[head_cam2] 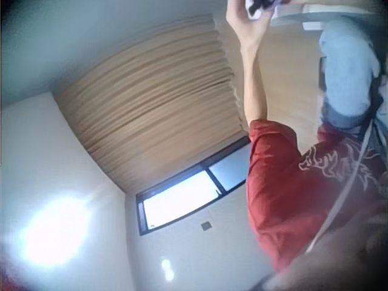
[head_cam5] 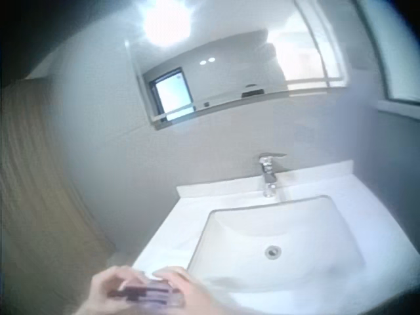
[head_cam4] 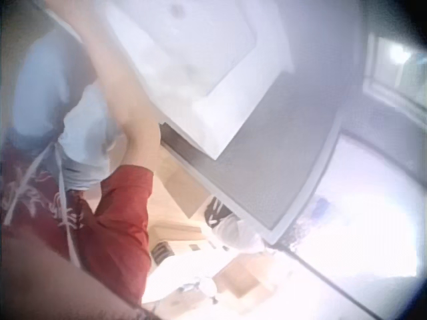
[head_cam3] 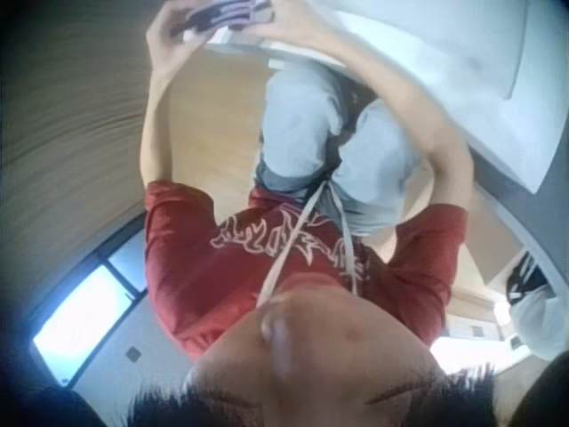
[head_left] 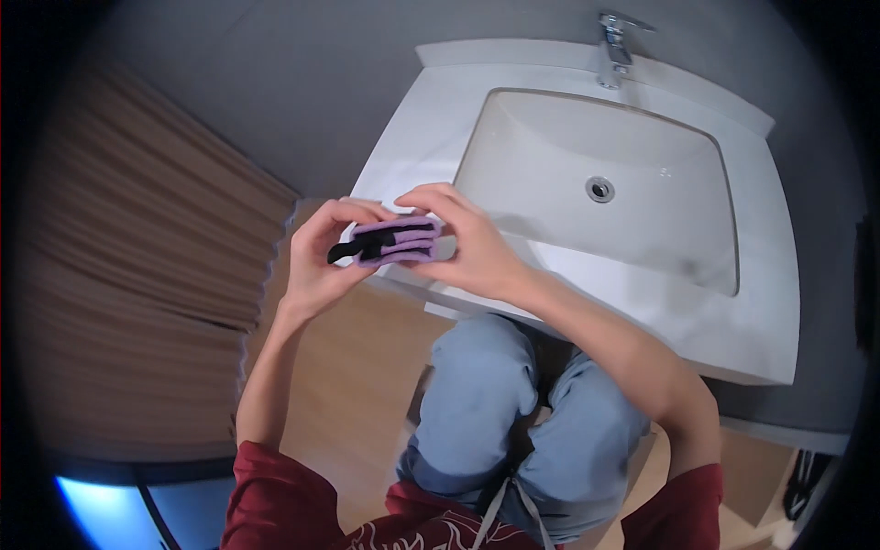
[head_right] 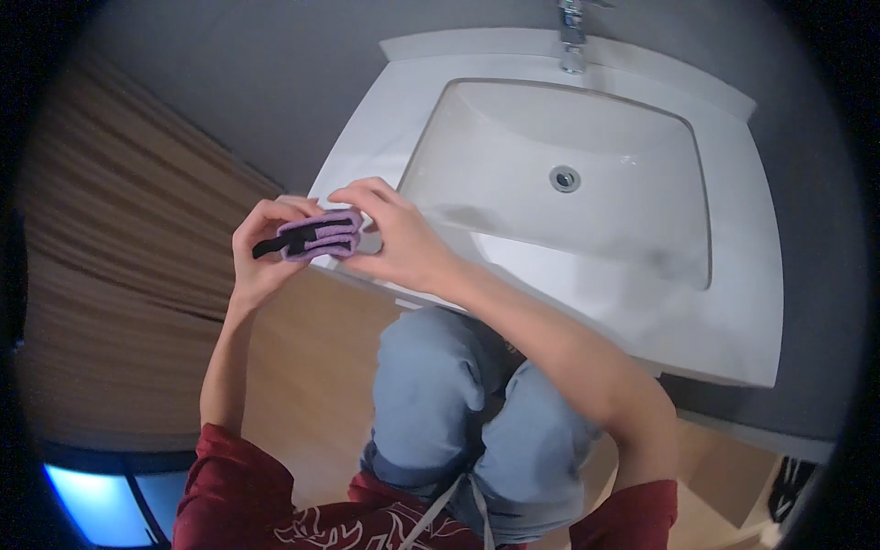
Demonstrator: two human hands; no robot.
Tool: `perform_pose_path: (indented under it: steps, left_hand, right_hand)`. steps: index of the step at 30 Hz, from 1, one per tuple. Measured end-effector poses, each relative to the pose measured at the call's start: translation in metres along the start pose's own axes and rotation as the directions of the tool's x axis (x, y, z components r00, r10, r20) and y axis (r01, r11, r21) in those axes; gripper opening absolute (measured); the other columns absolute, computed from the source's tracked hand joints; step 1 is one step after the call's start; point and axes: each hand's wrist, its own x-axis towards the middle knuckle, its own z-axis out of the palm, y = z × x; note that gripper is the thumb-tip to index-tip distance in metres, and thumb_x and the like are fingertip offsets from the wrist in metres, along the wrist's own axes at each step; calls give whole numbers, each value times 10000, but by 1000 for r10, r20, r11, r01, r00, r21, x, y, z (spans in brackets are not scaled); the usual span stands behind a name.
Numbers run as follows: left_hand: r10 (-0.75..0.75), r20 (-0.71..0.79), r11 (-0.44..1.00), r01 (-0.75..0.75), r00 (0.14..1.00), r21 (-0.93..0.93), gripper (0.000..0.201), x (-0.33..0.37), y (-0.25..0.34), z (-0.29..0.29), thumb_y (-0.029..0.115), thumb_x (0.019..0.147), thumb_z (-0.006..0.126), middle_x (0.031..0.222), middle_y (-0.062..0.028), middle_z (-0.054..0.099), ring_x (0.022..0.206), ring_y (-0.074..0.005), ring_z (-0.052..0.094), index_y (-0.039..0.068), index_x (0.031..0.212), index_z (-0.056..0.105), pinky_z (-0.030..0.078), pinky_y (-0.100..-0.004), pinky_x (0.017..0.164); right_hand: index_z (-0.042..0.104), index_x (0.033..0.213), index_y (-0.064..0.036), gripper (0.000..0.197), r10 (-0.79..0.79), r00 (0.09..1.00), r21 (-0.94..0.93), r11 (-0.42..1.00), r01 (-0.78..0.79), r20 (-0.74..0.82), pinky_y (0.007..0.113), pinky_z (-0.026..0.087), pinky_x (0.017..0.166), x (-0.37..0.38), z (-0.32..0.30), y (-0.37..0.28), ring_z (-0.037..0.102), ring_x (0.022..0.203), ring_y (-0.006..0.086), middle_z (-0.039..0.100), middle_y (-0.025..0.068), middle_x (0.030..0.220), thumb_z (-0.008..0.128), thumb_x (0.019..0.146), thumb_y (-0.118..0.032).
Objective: The person folds a small purple cloth by bringing the corners together over a sink counter.
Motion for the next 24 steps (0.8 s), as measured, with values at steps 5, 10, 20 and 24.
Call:
perform_pose_path:
  steps: [5,10,20,24]
  left_hand:
    - [173,-228,957,-108,958,270,376,-26,-16,3,-45,740,818,1160,-139,658,1069,-225,661,-11,1082,665,526,-342,960]
    - [-430,-492,903,359,757,-237,407,-27,-33,37,-9,819,772,895,-87,722,738,-80,681,-52,1196,626,572,-246,634]
    - [-343,-478,894,437,808,97,304,-40,-85,20,6,835,707,1072,-214,724,971,-311,742,-40,1135,680,602,-363,862]
    - [-255,-408,930,338,876,145,246,-43,-95,13,-10,863,669,1004,-217,695,969,-354,689,-27,1107,684,565,-421,866]
  right_hand:
    - [683,1151,-30,445,-323,941,-255,923,289,-102,366,595,818,9,15,-3,698,994,324,669,140,1185,816,731,30]
    - [667,1163,-6,491,-294,952,-485,847,217,-88,398,593,841,15,13,18,690,1029,336,659,149,1205,807,700,80]
    - [664,1254,-41,550,-34,983,-730,665,159,182,426,576,935,24,17,31,659,1128,363,615,174,1304,809,726,25]
    - [680,1294,-74,543,31,977,-672,730,121,210,392,598,909,17,7,31,683,1149,322,613,171,1349,823,776,5]
